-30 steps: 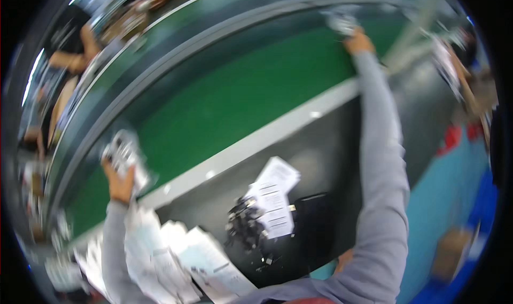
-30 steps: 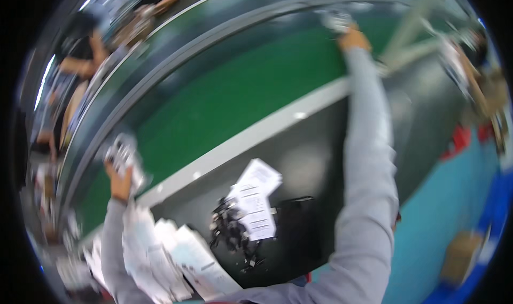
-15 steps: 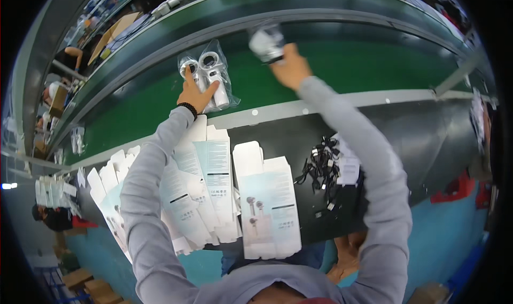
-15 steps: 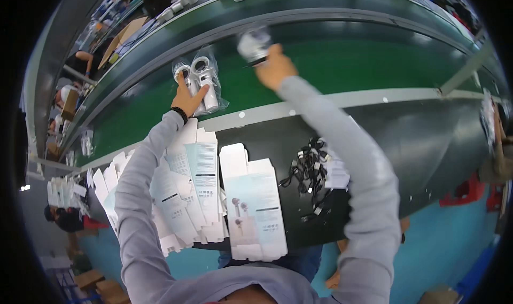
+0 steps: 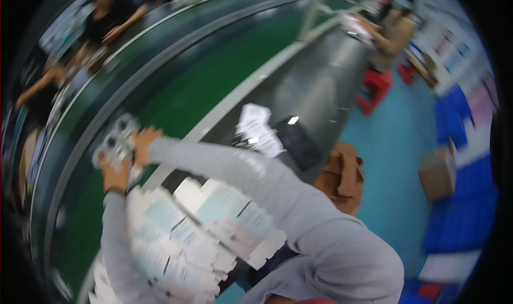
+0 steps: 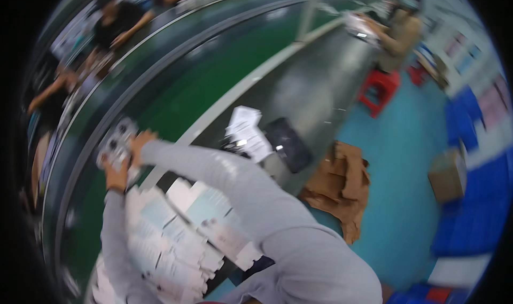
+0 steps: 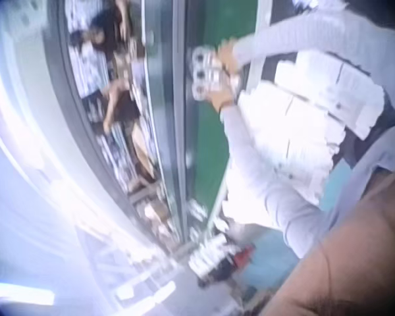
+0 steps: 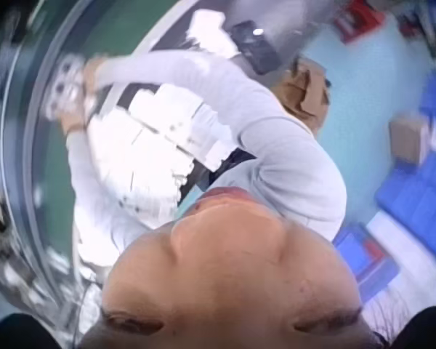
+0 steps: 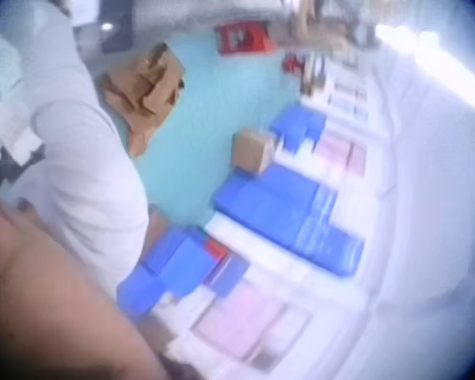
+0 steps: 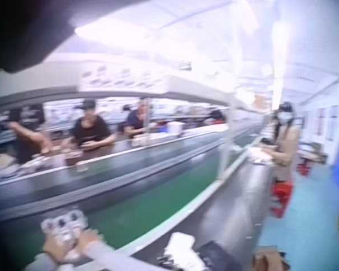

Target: Marking product packaging boxes with a pen on an electronics factory assembly line.

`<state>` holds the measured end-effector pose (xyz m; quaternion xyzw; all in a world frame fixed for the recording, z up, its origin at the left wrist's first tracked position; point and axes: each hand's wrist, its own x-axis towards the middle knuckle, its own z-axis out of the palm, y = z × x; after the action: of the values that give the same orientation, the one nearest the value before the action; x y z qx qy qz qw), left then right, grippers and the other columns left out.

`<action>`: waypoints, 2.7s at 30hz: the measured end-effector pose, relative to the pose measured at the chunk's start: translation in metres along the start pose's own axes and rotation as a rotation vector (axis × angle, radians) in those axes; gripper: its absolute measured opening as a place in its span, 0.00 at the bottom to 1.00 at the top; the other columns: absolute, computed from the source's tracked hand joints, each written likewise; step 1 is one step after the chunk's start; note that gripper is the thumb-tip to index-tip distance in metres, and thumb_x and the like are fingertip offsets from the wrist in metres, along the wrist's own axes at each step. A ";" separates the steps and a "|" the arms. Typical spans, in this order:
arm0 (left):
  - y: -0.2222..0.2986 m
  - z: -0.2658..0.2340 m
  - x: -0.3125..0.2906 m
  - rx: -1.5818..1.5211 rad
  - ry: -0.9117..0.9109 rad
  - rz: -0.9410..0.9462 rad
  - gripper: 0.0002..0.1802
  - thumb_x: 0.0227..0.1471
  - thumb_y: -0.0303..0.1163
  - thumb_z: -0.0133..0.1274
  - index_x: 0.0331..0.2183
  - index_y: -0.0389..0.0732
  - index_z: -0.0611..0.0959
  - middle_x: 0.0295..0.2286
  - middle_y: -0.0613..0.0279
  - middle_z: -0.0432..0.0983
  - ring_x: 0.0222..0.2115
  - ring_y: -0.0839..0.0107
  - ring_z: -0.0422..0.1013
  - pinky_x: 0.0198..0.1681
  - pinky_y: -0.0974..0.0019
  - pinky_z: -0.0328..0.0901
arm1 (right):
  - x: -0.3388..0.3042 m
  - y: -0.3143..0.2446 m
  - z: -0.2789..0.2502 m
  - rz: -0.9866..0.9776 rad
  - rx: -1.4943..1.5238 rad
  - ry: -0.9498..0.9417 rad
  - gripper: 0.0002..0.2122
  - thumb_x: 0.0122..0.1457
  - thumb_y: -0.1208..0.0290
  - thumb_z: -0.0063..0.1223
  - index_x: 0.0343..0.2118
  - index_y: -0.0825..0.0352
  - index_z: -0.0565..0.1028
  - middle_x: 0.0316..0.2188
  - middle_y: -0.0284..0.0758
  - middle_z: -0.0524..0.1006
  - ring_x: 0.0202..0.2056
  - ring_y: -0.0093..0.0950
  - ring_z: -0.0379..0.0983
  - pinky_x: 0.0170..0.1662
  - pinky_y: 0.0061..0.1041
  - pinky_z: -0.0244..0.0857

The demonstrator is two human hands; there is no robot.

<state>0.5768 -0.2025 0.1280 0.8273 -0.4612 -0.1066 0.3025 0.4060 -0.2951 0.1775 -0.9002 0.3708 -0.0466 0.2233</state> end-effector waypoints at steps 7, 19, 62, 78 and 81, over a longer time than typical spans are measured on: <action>0.001 -0.014 0.008 0.149 -0.010 0.061 0.47 0.47 0.49 0.49 0.57 0.39 0.43 0.55 0.40 0.46 0.55 0.49 0.48 0.56 0.60 0.46 | -0.088 0.057 -0.055 -0.250 0.186 0.094 0.25 0.42 0.50 0.57 0.37 0.64 0.65 0.31 0.44 0.72 0.36 0.42 0.70 0.35 0.39 0.63; 0.023 -0.021 -0.020 0.620 0.303 -0.216 0.50 0.42 0.60 0.48 0.58 0.60 0.39 0.47 0.38 0.55 0.42 0.40 0.63 0.45 0.51 0.59 | -0.240 0.394 -0.185 -0.005 0.495 0.587 0.14 0.48 0.65 0.59 0.18 0.65 0.66 0.16 0.29 0.69 0.22 0.17 0.64 0.25 0.21 0.60; 0.678 0.475 -0.006 -0.268 -0.632 0.950 0.17 0.40 0.41 0.50 0.34 0.42 0.72 0.28 0.56 0.70 0.30 0.58 0.68 0.30 0.55 0.62 | -0.200 0.822 -0.431 -0.088 0.219 0.302 0.10 0.41 0.78 0.44 0.25 0.67 0.56 0.22 0.34 0.52 0.26 0.26 0.51 0.33 0.20 0.52; 0.334 0.169 -0.270 -1.311 -1.237 -0.479 0.21 0.53 0.30 0.45 0.49 0.36 0.65 0.33 0.65 0.67 0.37 0.80 0.62 0.42 0.75 0.57 | 0.025 0.078 -0.068 -0.116 0.775 0.200 0.15 0.41 0.73 0.54 0.32 0.65 0.62 0.24 0.46 0.71 0.28 0.47 0.70 0.30 0.40 0.64; 0.290 0.143 -0.273 -1.246 -1.303 -0.342 0.20 0.53 0.31 0.45 0.48 0.36 0.66 0.35 0.64 0.67 0.37 0.80 0.62 0.42 0.75 0.57 | 0.039 0.014 -0.026 -0.053 0.552 0.216 0.18 0.42 0.70 0.56 0.35 0.63 0.61 0.29 0.46 0.70 0.34 0.46 0.69 0.36 0.40 0.64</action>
<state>0.1583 -0.1476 0.1605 0.3479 -0.2709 -0.8247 0.3541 0.4184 -0.3402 0.1918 -0.8048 0.3420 -0.2470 0.4175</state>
